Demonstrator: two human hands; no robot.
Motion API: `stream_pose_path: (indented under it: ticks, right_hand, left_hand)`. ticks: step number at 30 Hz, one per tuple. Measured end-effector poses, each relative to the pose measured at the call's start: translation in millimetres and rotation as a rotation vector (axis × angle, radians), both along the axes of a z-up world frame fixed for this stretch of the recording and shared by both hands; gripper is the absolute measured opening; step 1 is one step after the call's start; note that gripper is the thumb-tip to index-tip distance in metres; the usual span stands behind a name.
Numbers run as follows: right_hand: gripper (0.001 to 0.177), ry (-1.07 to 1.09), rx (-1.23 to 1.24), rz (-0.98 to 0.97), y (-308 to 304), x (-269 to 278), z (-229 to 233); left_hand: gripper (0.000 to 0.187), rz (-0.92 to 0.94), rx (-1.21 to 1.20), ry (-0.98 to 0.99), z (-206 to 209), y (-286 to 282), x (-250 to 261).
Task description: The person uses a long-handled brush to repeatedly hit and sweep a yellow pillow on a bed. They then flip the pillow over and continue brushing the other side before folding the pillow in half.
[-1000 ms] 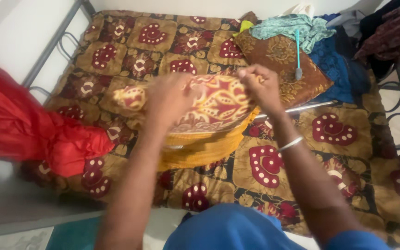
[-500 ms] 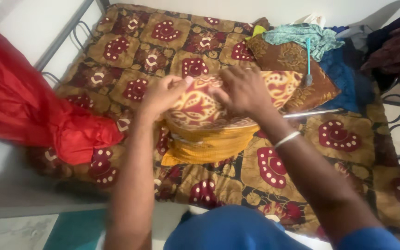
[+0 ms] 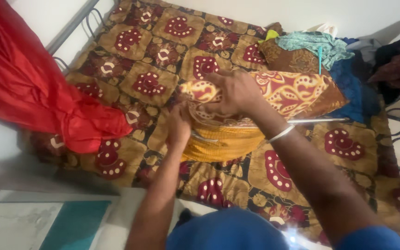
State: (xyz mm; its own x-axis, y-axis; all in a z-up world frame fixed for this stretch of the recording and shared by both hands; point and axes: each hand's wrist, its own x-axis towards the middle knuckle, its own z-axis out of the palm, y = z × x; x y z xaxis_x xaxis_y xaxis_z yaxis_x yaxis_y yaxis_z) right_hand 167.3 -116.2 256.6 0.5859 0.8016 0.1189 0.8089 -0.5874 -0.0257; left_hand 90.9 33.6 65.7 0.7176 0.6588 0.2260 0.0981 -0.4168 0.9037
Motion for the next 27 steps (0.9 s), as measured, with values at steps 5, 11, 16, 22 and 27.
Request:
stream_pose_path:
  ticks: [5, 11, 16, 22, 27]
  right_hand:
    - [0.084, 0.017, 0.018, 0.0, -11, 5, -7]
    - [0.073, 0.125, 0.102, 0.004, -23, 12, -4]
    - [0.069, 0.133, 0.178, 0.131, -25, 19, 0]
    - [0.063, 0.133, 0.089, 0.127, -24, 5, -2]
    - [0.068, 0.074, 0.223, 0.147, -31, -1, -4]
  left_hand:
    - [0.032, -0.067, 0.131, -0.089, -23, -10, 12]
    - [0.021, -0.163, 0.138, -0.063, -35, -3, 20]
    - [0.013, -0.276, 0.579, 0.326, -94, 26, 16]
    - [0.022, -0.157, 0.104, 0.235, -173, 20, 14]
    - [0.018, -0.173, 0.295, 0.005, -120, 27, 2]
